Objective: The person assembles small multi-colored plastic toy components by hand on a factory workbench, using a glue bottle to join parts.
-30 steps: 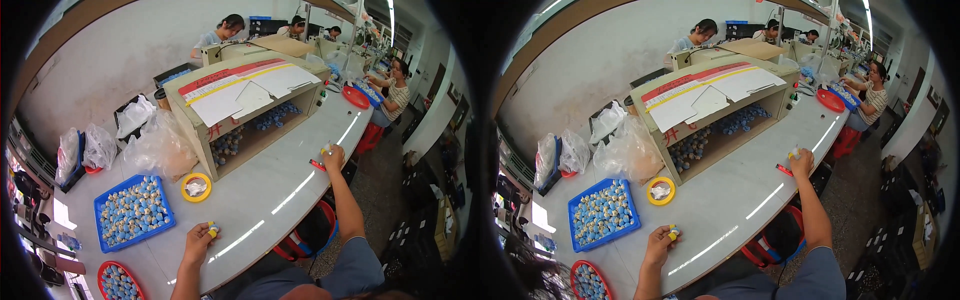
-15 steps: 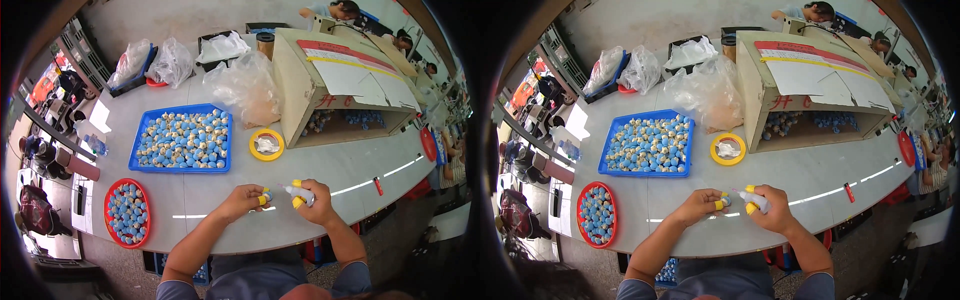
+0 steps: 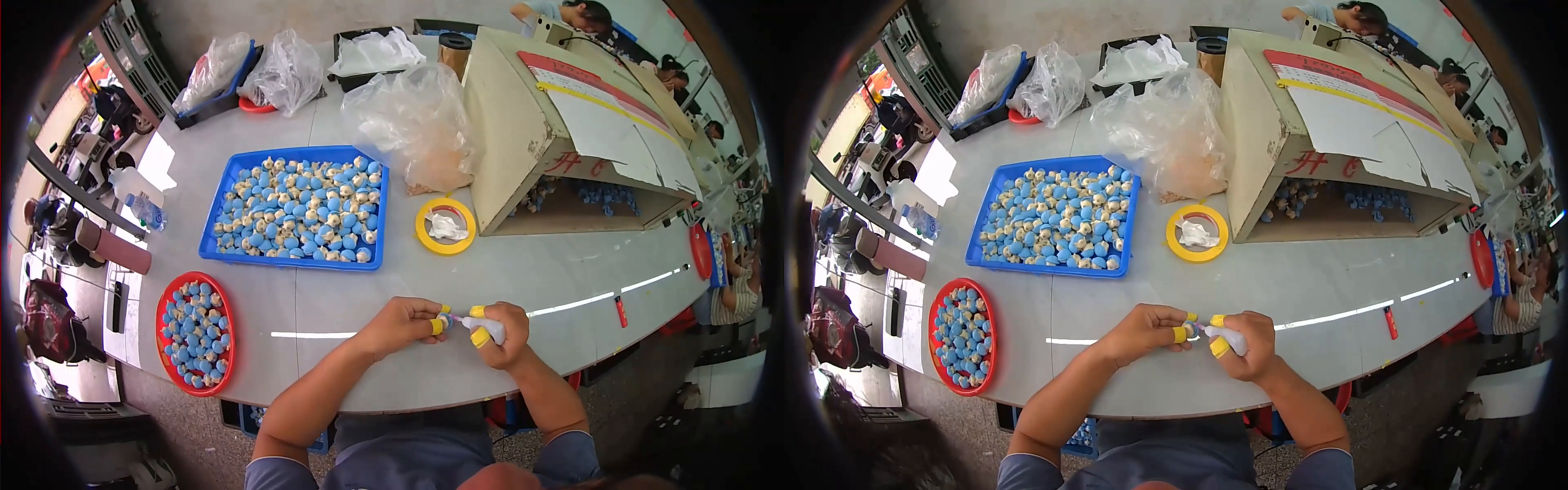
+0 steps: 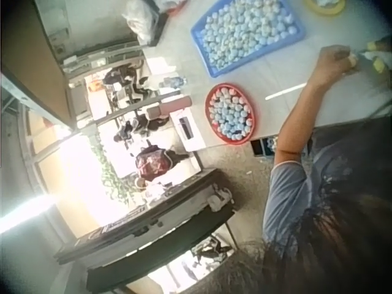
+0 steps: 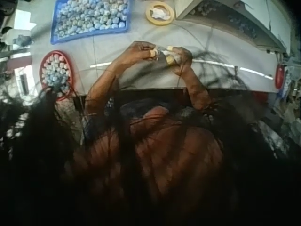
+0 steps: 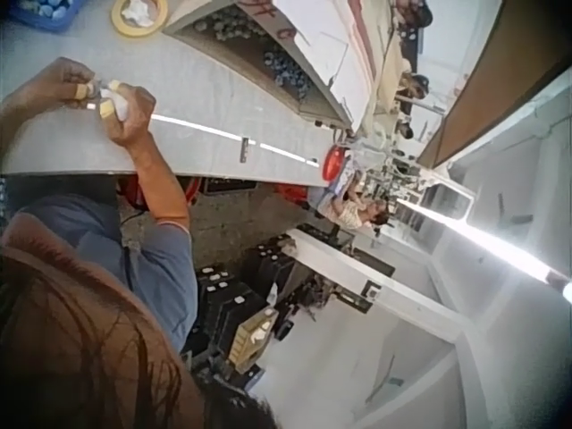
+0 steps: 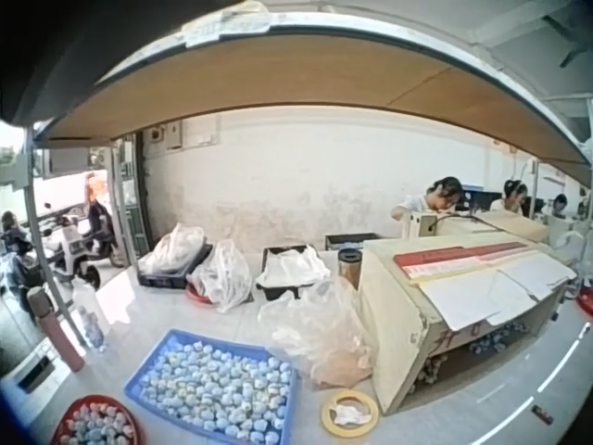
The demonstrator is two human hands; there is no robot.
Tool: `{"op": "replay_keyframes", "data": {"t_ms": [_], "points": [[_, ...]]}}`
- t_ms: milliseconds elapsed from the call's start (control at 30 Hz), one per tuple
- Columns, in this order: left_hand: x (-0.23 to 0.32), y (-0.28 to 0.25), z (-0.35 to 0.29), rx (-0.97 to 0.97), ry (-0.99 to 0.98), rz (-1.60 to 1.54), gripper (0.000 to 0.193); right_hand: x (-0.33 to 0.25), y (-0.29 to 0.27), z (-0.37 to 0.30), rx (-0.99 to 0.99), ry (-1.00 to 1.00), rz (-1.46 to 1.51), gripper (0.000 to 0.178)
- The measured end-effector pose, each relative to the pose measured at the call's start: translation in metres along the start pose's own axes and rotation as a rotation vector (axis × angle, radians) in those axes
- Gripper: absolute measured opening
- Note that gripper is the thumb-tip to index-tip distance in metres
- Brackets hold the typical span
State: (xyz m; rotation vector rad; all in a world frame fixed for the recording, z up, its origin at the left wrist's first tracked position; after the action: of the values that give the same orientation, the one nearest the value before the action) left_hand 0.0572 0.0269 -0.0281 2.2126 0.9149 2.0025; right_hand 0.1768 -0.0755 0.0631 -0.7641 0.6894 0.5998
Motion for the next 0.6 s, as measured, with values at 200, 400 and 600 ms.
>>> {"op": "replay_keyframes", "data": {"t_ms": [200, 400, 600], "points": [[-0.003, -0.002, -0.001, -0.009, 0.009, 0.012, 0.037, -0.002, 0.005, 0.003, -0.074, 0.010, -0.008, 0.023], [0.001, 0.002, -0.001, -0.023, 0.047, 0.018, 0.037, -0.007, 0.006, 0.006, -0.068, -0.045, -0.032, 0.023], [0.002, 0.003, -0.001, -0.004, 0.011, 0.037, 0.036, -0.009, 0.005, 0.006, -0.034, -0.060, -0.043, 0.024]]}}
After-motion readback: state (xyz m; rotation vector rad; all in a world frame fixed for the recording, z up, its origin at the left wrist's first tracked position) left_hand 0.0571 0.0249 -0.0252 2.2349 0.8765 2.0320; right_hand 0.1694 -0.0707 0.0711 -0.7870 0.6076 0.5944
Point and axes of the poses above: each hand's wrist, its own z-axis towards the middle knuckle, its own y-axis out of the palm, x = y × z, the point moved 8 cm from there along z, towards the middle knuckle, and after that the axes turned 14 degrees about y, right-handed, at the moved point
